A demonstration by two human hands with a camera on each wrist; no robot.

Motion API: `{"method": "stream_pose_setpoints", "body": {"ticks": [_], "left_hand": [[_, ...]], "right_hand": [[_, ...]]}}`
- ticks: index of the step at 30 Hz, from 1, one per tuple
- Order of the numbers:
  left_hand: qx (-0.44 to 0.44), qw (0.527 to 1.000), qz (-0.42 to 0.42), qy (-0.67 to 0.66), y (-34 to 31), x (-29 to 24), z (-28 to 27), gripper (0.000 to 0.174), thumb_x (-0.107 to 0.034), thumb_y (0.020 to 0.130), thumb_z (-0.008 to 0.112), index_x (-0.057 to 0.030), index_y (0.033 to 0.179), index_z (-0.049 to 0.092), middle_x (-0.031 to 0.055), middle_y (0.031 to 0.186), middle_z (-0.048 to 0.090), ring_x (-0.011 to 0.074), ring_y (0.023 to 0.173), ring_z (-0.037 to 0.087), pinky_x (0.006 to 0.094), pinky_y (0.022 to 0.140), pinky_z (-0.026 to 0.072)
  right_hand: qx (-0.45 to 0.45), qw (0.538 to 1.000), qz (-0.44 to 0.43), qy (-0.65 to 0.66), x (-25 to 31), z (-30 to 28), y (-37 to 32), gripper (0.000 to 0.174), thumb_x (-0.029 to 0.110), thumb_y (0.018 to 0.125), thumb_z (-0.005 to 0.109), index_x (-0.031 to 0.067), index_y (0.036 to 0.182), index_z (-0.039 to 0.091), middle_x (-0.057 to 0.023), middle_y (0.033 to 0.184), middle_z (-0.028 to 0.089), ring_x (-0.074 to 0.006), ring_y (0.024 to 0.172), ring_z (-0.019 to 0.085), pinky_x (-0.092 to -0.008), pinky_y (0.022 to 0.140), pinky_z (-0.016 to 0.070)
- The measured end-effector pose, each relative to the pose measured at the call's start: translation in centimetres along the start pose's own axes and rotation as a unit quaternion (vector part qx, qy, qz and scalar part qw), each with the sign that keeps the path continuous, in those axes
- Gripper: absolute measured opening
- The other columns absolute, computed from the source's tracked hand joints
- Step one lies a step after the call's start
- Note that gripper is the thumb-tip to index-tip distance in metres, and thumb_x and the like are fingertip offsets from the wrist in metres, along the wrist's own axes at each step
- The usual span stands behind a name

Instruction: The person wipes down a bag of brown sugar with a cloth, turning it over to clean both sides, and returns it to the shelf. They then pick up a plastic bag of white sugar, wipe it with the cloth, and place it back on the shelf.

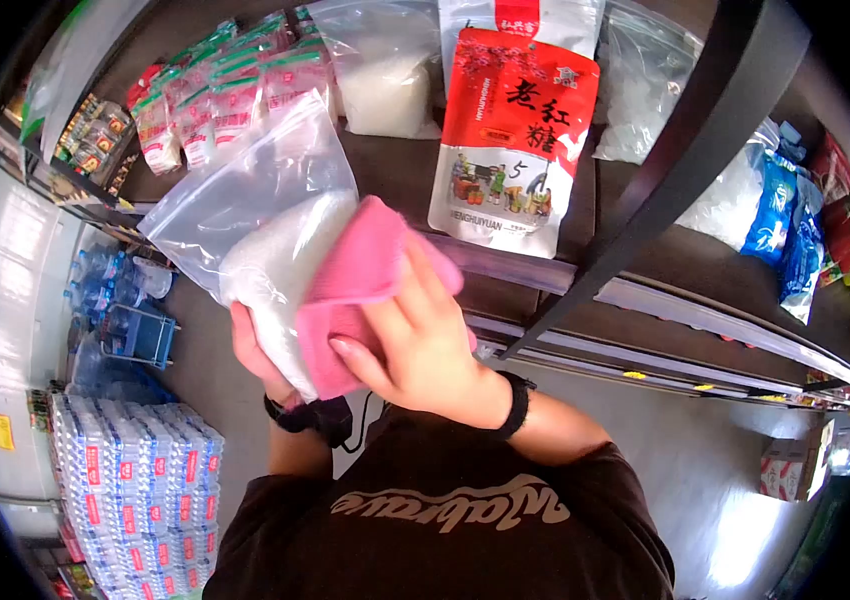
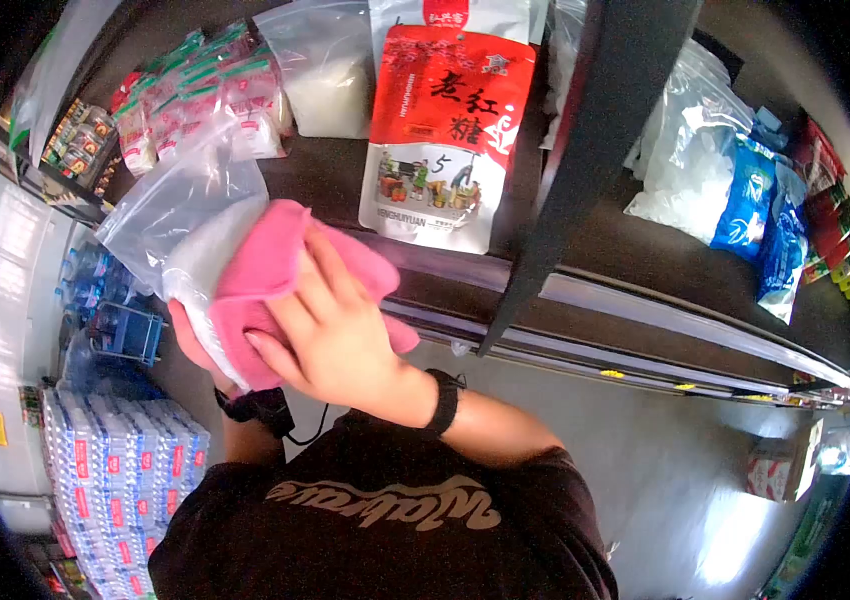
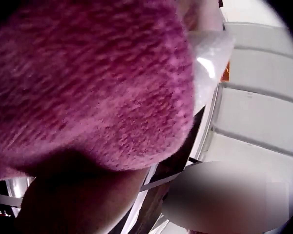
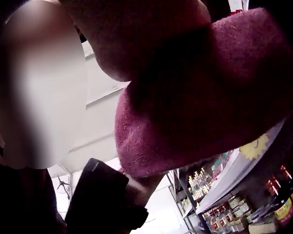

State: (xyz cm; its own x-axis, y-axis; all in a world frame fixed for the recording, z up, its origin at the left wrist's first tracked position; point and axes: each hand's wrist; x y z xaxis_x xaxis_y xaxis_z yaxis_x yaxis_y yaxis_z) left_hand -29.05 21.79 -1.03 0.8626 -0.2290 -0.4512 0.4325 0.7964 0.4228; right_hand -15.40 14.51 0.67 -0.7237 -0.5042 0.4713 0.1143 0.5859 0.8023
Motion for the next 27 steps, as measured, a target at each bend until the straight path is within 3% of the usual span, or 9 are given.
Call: {"method": "stream_pose_setpoints", "body": {"ticks": [1, 4, 7, 10, 13, 15, 17, 20, 27], "left_hand": [[-0.002, 1.000, -0.006, -0.008, 0.2, -0.5, -0.4, 0.073, -0.055, 0.089, 0.030, -0.0030, 0.141, 0.027, 0.0161, 0.143, 0.032, 0.0325, 0.131, 0.033, 0.0456, 0.109, 0.0231], [-0.027, 0.999, -0.008, 0.038, 0.9, -0.6, 0.4, 0.073, -0.055, 0.090, 0.030, -0.0023, 0.141, 0.025, 0.0161, 0.141, 0.034, 0.0318, 0.129, 0.036, 0.0436, 0.108, 0.0262], [-0.092, 0.981, -0.036, 0.169, 1.7, -1.3, 0.4, 0.072, -0.049, 0.091, 0.040, 0.0030, 0.139, 0.027, 0.0183, 0.137, 0.040, 0.0288, 0.125, 0.041, 0.0387, 0.106, 0.0297], [-0.046, 0.975, -0.162, 0.146, 3.1, -1.8, -0.1, 0.060, -0.035, 0.092, 0.050, 0.0029, 0.136, 0.032, 0.0157, 0.131, 0.047, 0.0227, 0.119, 0.047, 0.0348, 0.101, 0.0357], [0.005, 0.936, -0.206, 0.285, 5.7, -2.4, 1.5, 0.053, -0.032, 0.092, 0.054, 0.0005, 0.132, 0.038, 0.0097, 0.118, 0.055, 0.0144, 0.104, 0.054, 0.0291, 0.089, 0.0432], [0.020, 0.929, -0.188, 0.317, 6.4, -2.2, 0.9, 0.063, -0.030, 0.086, 0.064, -0.0005, 0.133, 0.035, 0.0083, 0.116, 0.054, 0.0138, 0.107, 0.050, 0.0276, 0.091, 0.0401], [0.122, 0.942, -0.072, 0.303, 6.6, -1.7, 0.6, 0.071, -0.020, 0.078, 0.073, -0.0009, 0.134, 0.034, 0.0073, 0.119, 0.052, 0.0152, 0.111, 0.048, 0.0290, 0.094, 0.0386], [0.118, 0.915, -0.075, 0.378, 7.5, -2.4, -0.7, 0.078, -0.012, 0.070, 0.078, -0.0016, 0.133, 0.034, 0.0069, 0.123, 0.050, 0.0161, 0.113, 0.047, 0.0309, 0.095, 0.0387], [0.047, 0.964, -0.167, 0.202, 9.5, -6.7, -3.2, 0.069, -0.004, 0.067, 0.077, -0.0002, 0.127, 0.043, 0.0075, 0.113, 0.057, 0.0163, 0.104, 0.054, 0.0320, 0.091, 0.0432]], "right_hand": [[0.002, 1.000, -0.004, 0.001, -0.1, 0.0, -0.2, 0.051, 0.028, 0.074, 0.068, 0.0002, 0.114, 0.053, -0.0255, 0.122, 0.047, -0.0432, 0.112, 0.049, -0.0486, 0.083, 0.0469], [0.020, 0.986, 0.091, 0.140, -0.5, 0.8, -0.7, 0.053, 0.025, 0.078, 0.069, -0.0018, 0.118, 0.047, -0.0275, 0.108, 0.054, -0.0439, 0.083, 0.061, -0.0428, 0.069, 0.0518], [0.000, 0.980, 0.145, 0.139, -0.2, 0.9, 0.1, 0.056, 0.024, 0.077, 0.070, -0.0030, 0.119, 0.044, -0.0277, 0.102, 0.056, -0.0444, 0.083, 0.060, -0.0447, 0.069, 0.0512], [-0.012, 0.986, 0.157, 0.059, -0.8, 0.5, 0.5, 0.059, 0.020, 0.077, 0.070, -0.0051, 0.122, 0.041, -0.0267, 0.097, 0.058, -0.0408, 0.086, 0.062, -0.0417, 0.075, 0.0504], [-0.078, 0.980, 0.174, 0.056, -0.5, 0.1, 1.3, 0.057, 0.012, 0.077, 0.068, -0.0064, 0.123, 0.040, -0.0220, 0.097, 0.060, -0.0308, 0.087, 0.063, -0.0365, 0.078, 0.0489], [-0.131, 0.974, 0.183, 0.025, -0.5, 0.4, 1.1, 0.057, 0.008, 0.078, 0.067, -0.0061, 0.126, 0.039, -0.0181, 0.098, 0.061, -0.0254, 0.088, 0.061, -0.0332, 0.081, 0.0466], [-0.156, 0.973, 0.165, -0.038, -0.1, 0.9, 1.6, 0.057, 0.009, 0.078, 0.068, -0.0055, 0.125, 0.040, -0.0174, 0.099, 0.061, -0.0251, 0.088, 0.061, -0.0334, 0.080, 0.0468], [-0.150, 0.973, 0.136, -0.111, 0.6, 2.4, 2.0, 0.054, 0.009, 0.077, 0.068, -0.0052, 0.123, 0.044, -0.0190, 0.098, 0.061, -0.0296, 0.084, 0.063, -0.0345, 0.077, 0.0481], [-0.123, 0.976, 0.139, -0.118, 1.0, 4.3, 3.8, 0.030, 0.006, 0.081, 0.063, -0.0019, 0.109, 0.056, -0.0207, 0.085, 0.062, -0.0308, 0.077, 0.064, -0.0328, 0.071, 0.0483]]}}
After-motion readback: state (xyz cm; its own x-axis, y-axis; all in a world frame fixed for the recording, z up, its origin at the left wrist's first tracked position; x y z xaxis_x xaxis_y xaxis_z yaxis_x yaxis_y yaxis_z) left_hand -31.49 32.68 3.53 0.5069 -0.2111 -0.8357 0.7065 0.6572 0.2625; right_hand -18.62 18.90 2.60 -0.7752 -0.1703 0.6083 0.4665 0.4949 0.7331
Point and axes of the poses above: each hand's wrist, its own y-axis towards the middle knuckle, its own z-axis out of the palm, x = y × z
